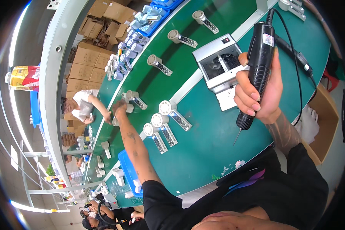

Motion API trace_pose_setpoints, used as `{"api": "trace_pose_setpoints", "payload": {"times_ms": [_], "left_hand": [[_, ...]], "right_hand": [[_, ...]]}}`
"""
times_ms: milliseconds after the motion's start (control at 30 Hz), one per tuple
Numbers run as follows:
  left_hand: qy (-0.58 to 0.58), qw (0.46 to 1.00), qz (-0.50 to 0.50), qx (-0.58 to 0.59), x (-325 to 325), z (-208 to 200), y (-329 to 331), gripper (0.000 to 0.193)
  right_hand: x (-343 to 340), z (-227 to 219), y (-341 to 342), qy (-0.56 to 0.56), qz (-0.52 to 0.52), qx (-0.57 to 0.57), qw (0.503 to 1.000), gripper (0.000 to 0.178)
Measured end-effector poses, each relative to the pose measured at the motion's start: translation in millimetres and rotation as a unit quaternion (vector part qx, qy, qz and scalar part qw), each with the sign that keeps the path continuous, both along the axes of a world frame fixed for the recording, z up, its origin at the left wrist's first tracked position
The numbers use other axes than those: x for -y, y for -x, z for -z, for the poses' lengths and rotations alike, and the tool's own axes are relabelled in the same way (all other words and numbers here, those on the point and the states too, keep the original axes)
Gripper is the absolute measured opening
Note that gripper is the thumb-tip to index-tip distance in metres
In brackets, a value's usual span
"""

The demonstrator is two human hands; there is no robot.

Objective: Fasten small electronic components onto a metal strip using an electric screwdriver on an assembly line.

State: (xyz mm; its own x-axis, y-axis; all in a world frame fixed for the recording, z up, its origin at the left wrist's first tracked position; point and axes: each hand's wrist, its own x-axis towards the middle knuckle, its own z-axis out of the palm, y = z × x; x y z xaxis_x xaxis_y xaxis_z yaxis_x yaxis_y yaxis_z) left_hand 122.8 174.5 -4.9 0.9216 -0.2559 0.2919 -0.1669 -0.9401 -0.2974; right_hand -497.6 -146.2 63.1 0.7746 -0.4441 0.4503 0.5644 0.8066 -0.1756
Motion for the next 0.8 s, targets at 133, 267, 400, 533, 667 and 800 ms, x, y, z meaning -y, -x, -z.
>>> {"api": "trace_pose_setpoints", "payload": {"times_ms": [133, 267, 400, 533, 667, 800], "left_hand": [[0.145, 0.957, 0.066, -0.244, 92, 37, 33, 0.063], [0.187, 0.935, 0.104, -0.283, 98, 19, 50, 0.062], [0.227, 0.932, 0.153, -0.240, 63, -35, 74, 0.060], [0.154, 0.942, 0.225, -0.194, 76, -95, 174, 0.056], [0.098, 0.940, 0.138, -0.296, -1, -93, 224, 0.054], [0.003, 0.939, 0.115, -0.325, -21, -67, 256, 0.056]], "right_hand": [[5, 10, 3, -0.004, 0.019, -0.022, 1.000, 0.079], [1, 7, 4, -0.017, 0.002, -0.024, 1.000, 0.078], [0, 4, -7, -0.026, -0.022, -0.016, 0.999, 0.079], [11, 10, 10, -0.024, 0.045, -0.045, 0.998, 0.072], [10, 5, 6, -0.013, 0.036, -0.038, 0.999, 0.067], [8, 5, 4, -0.009, 0.023, -0.033, 0.999, 0.069]]}}
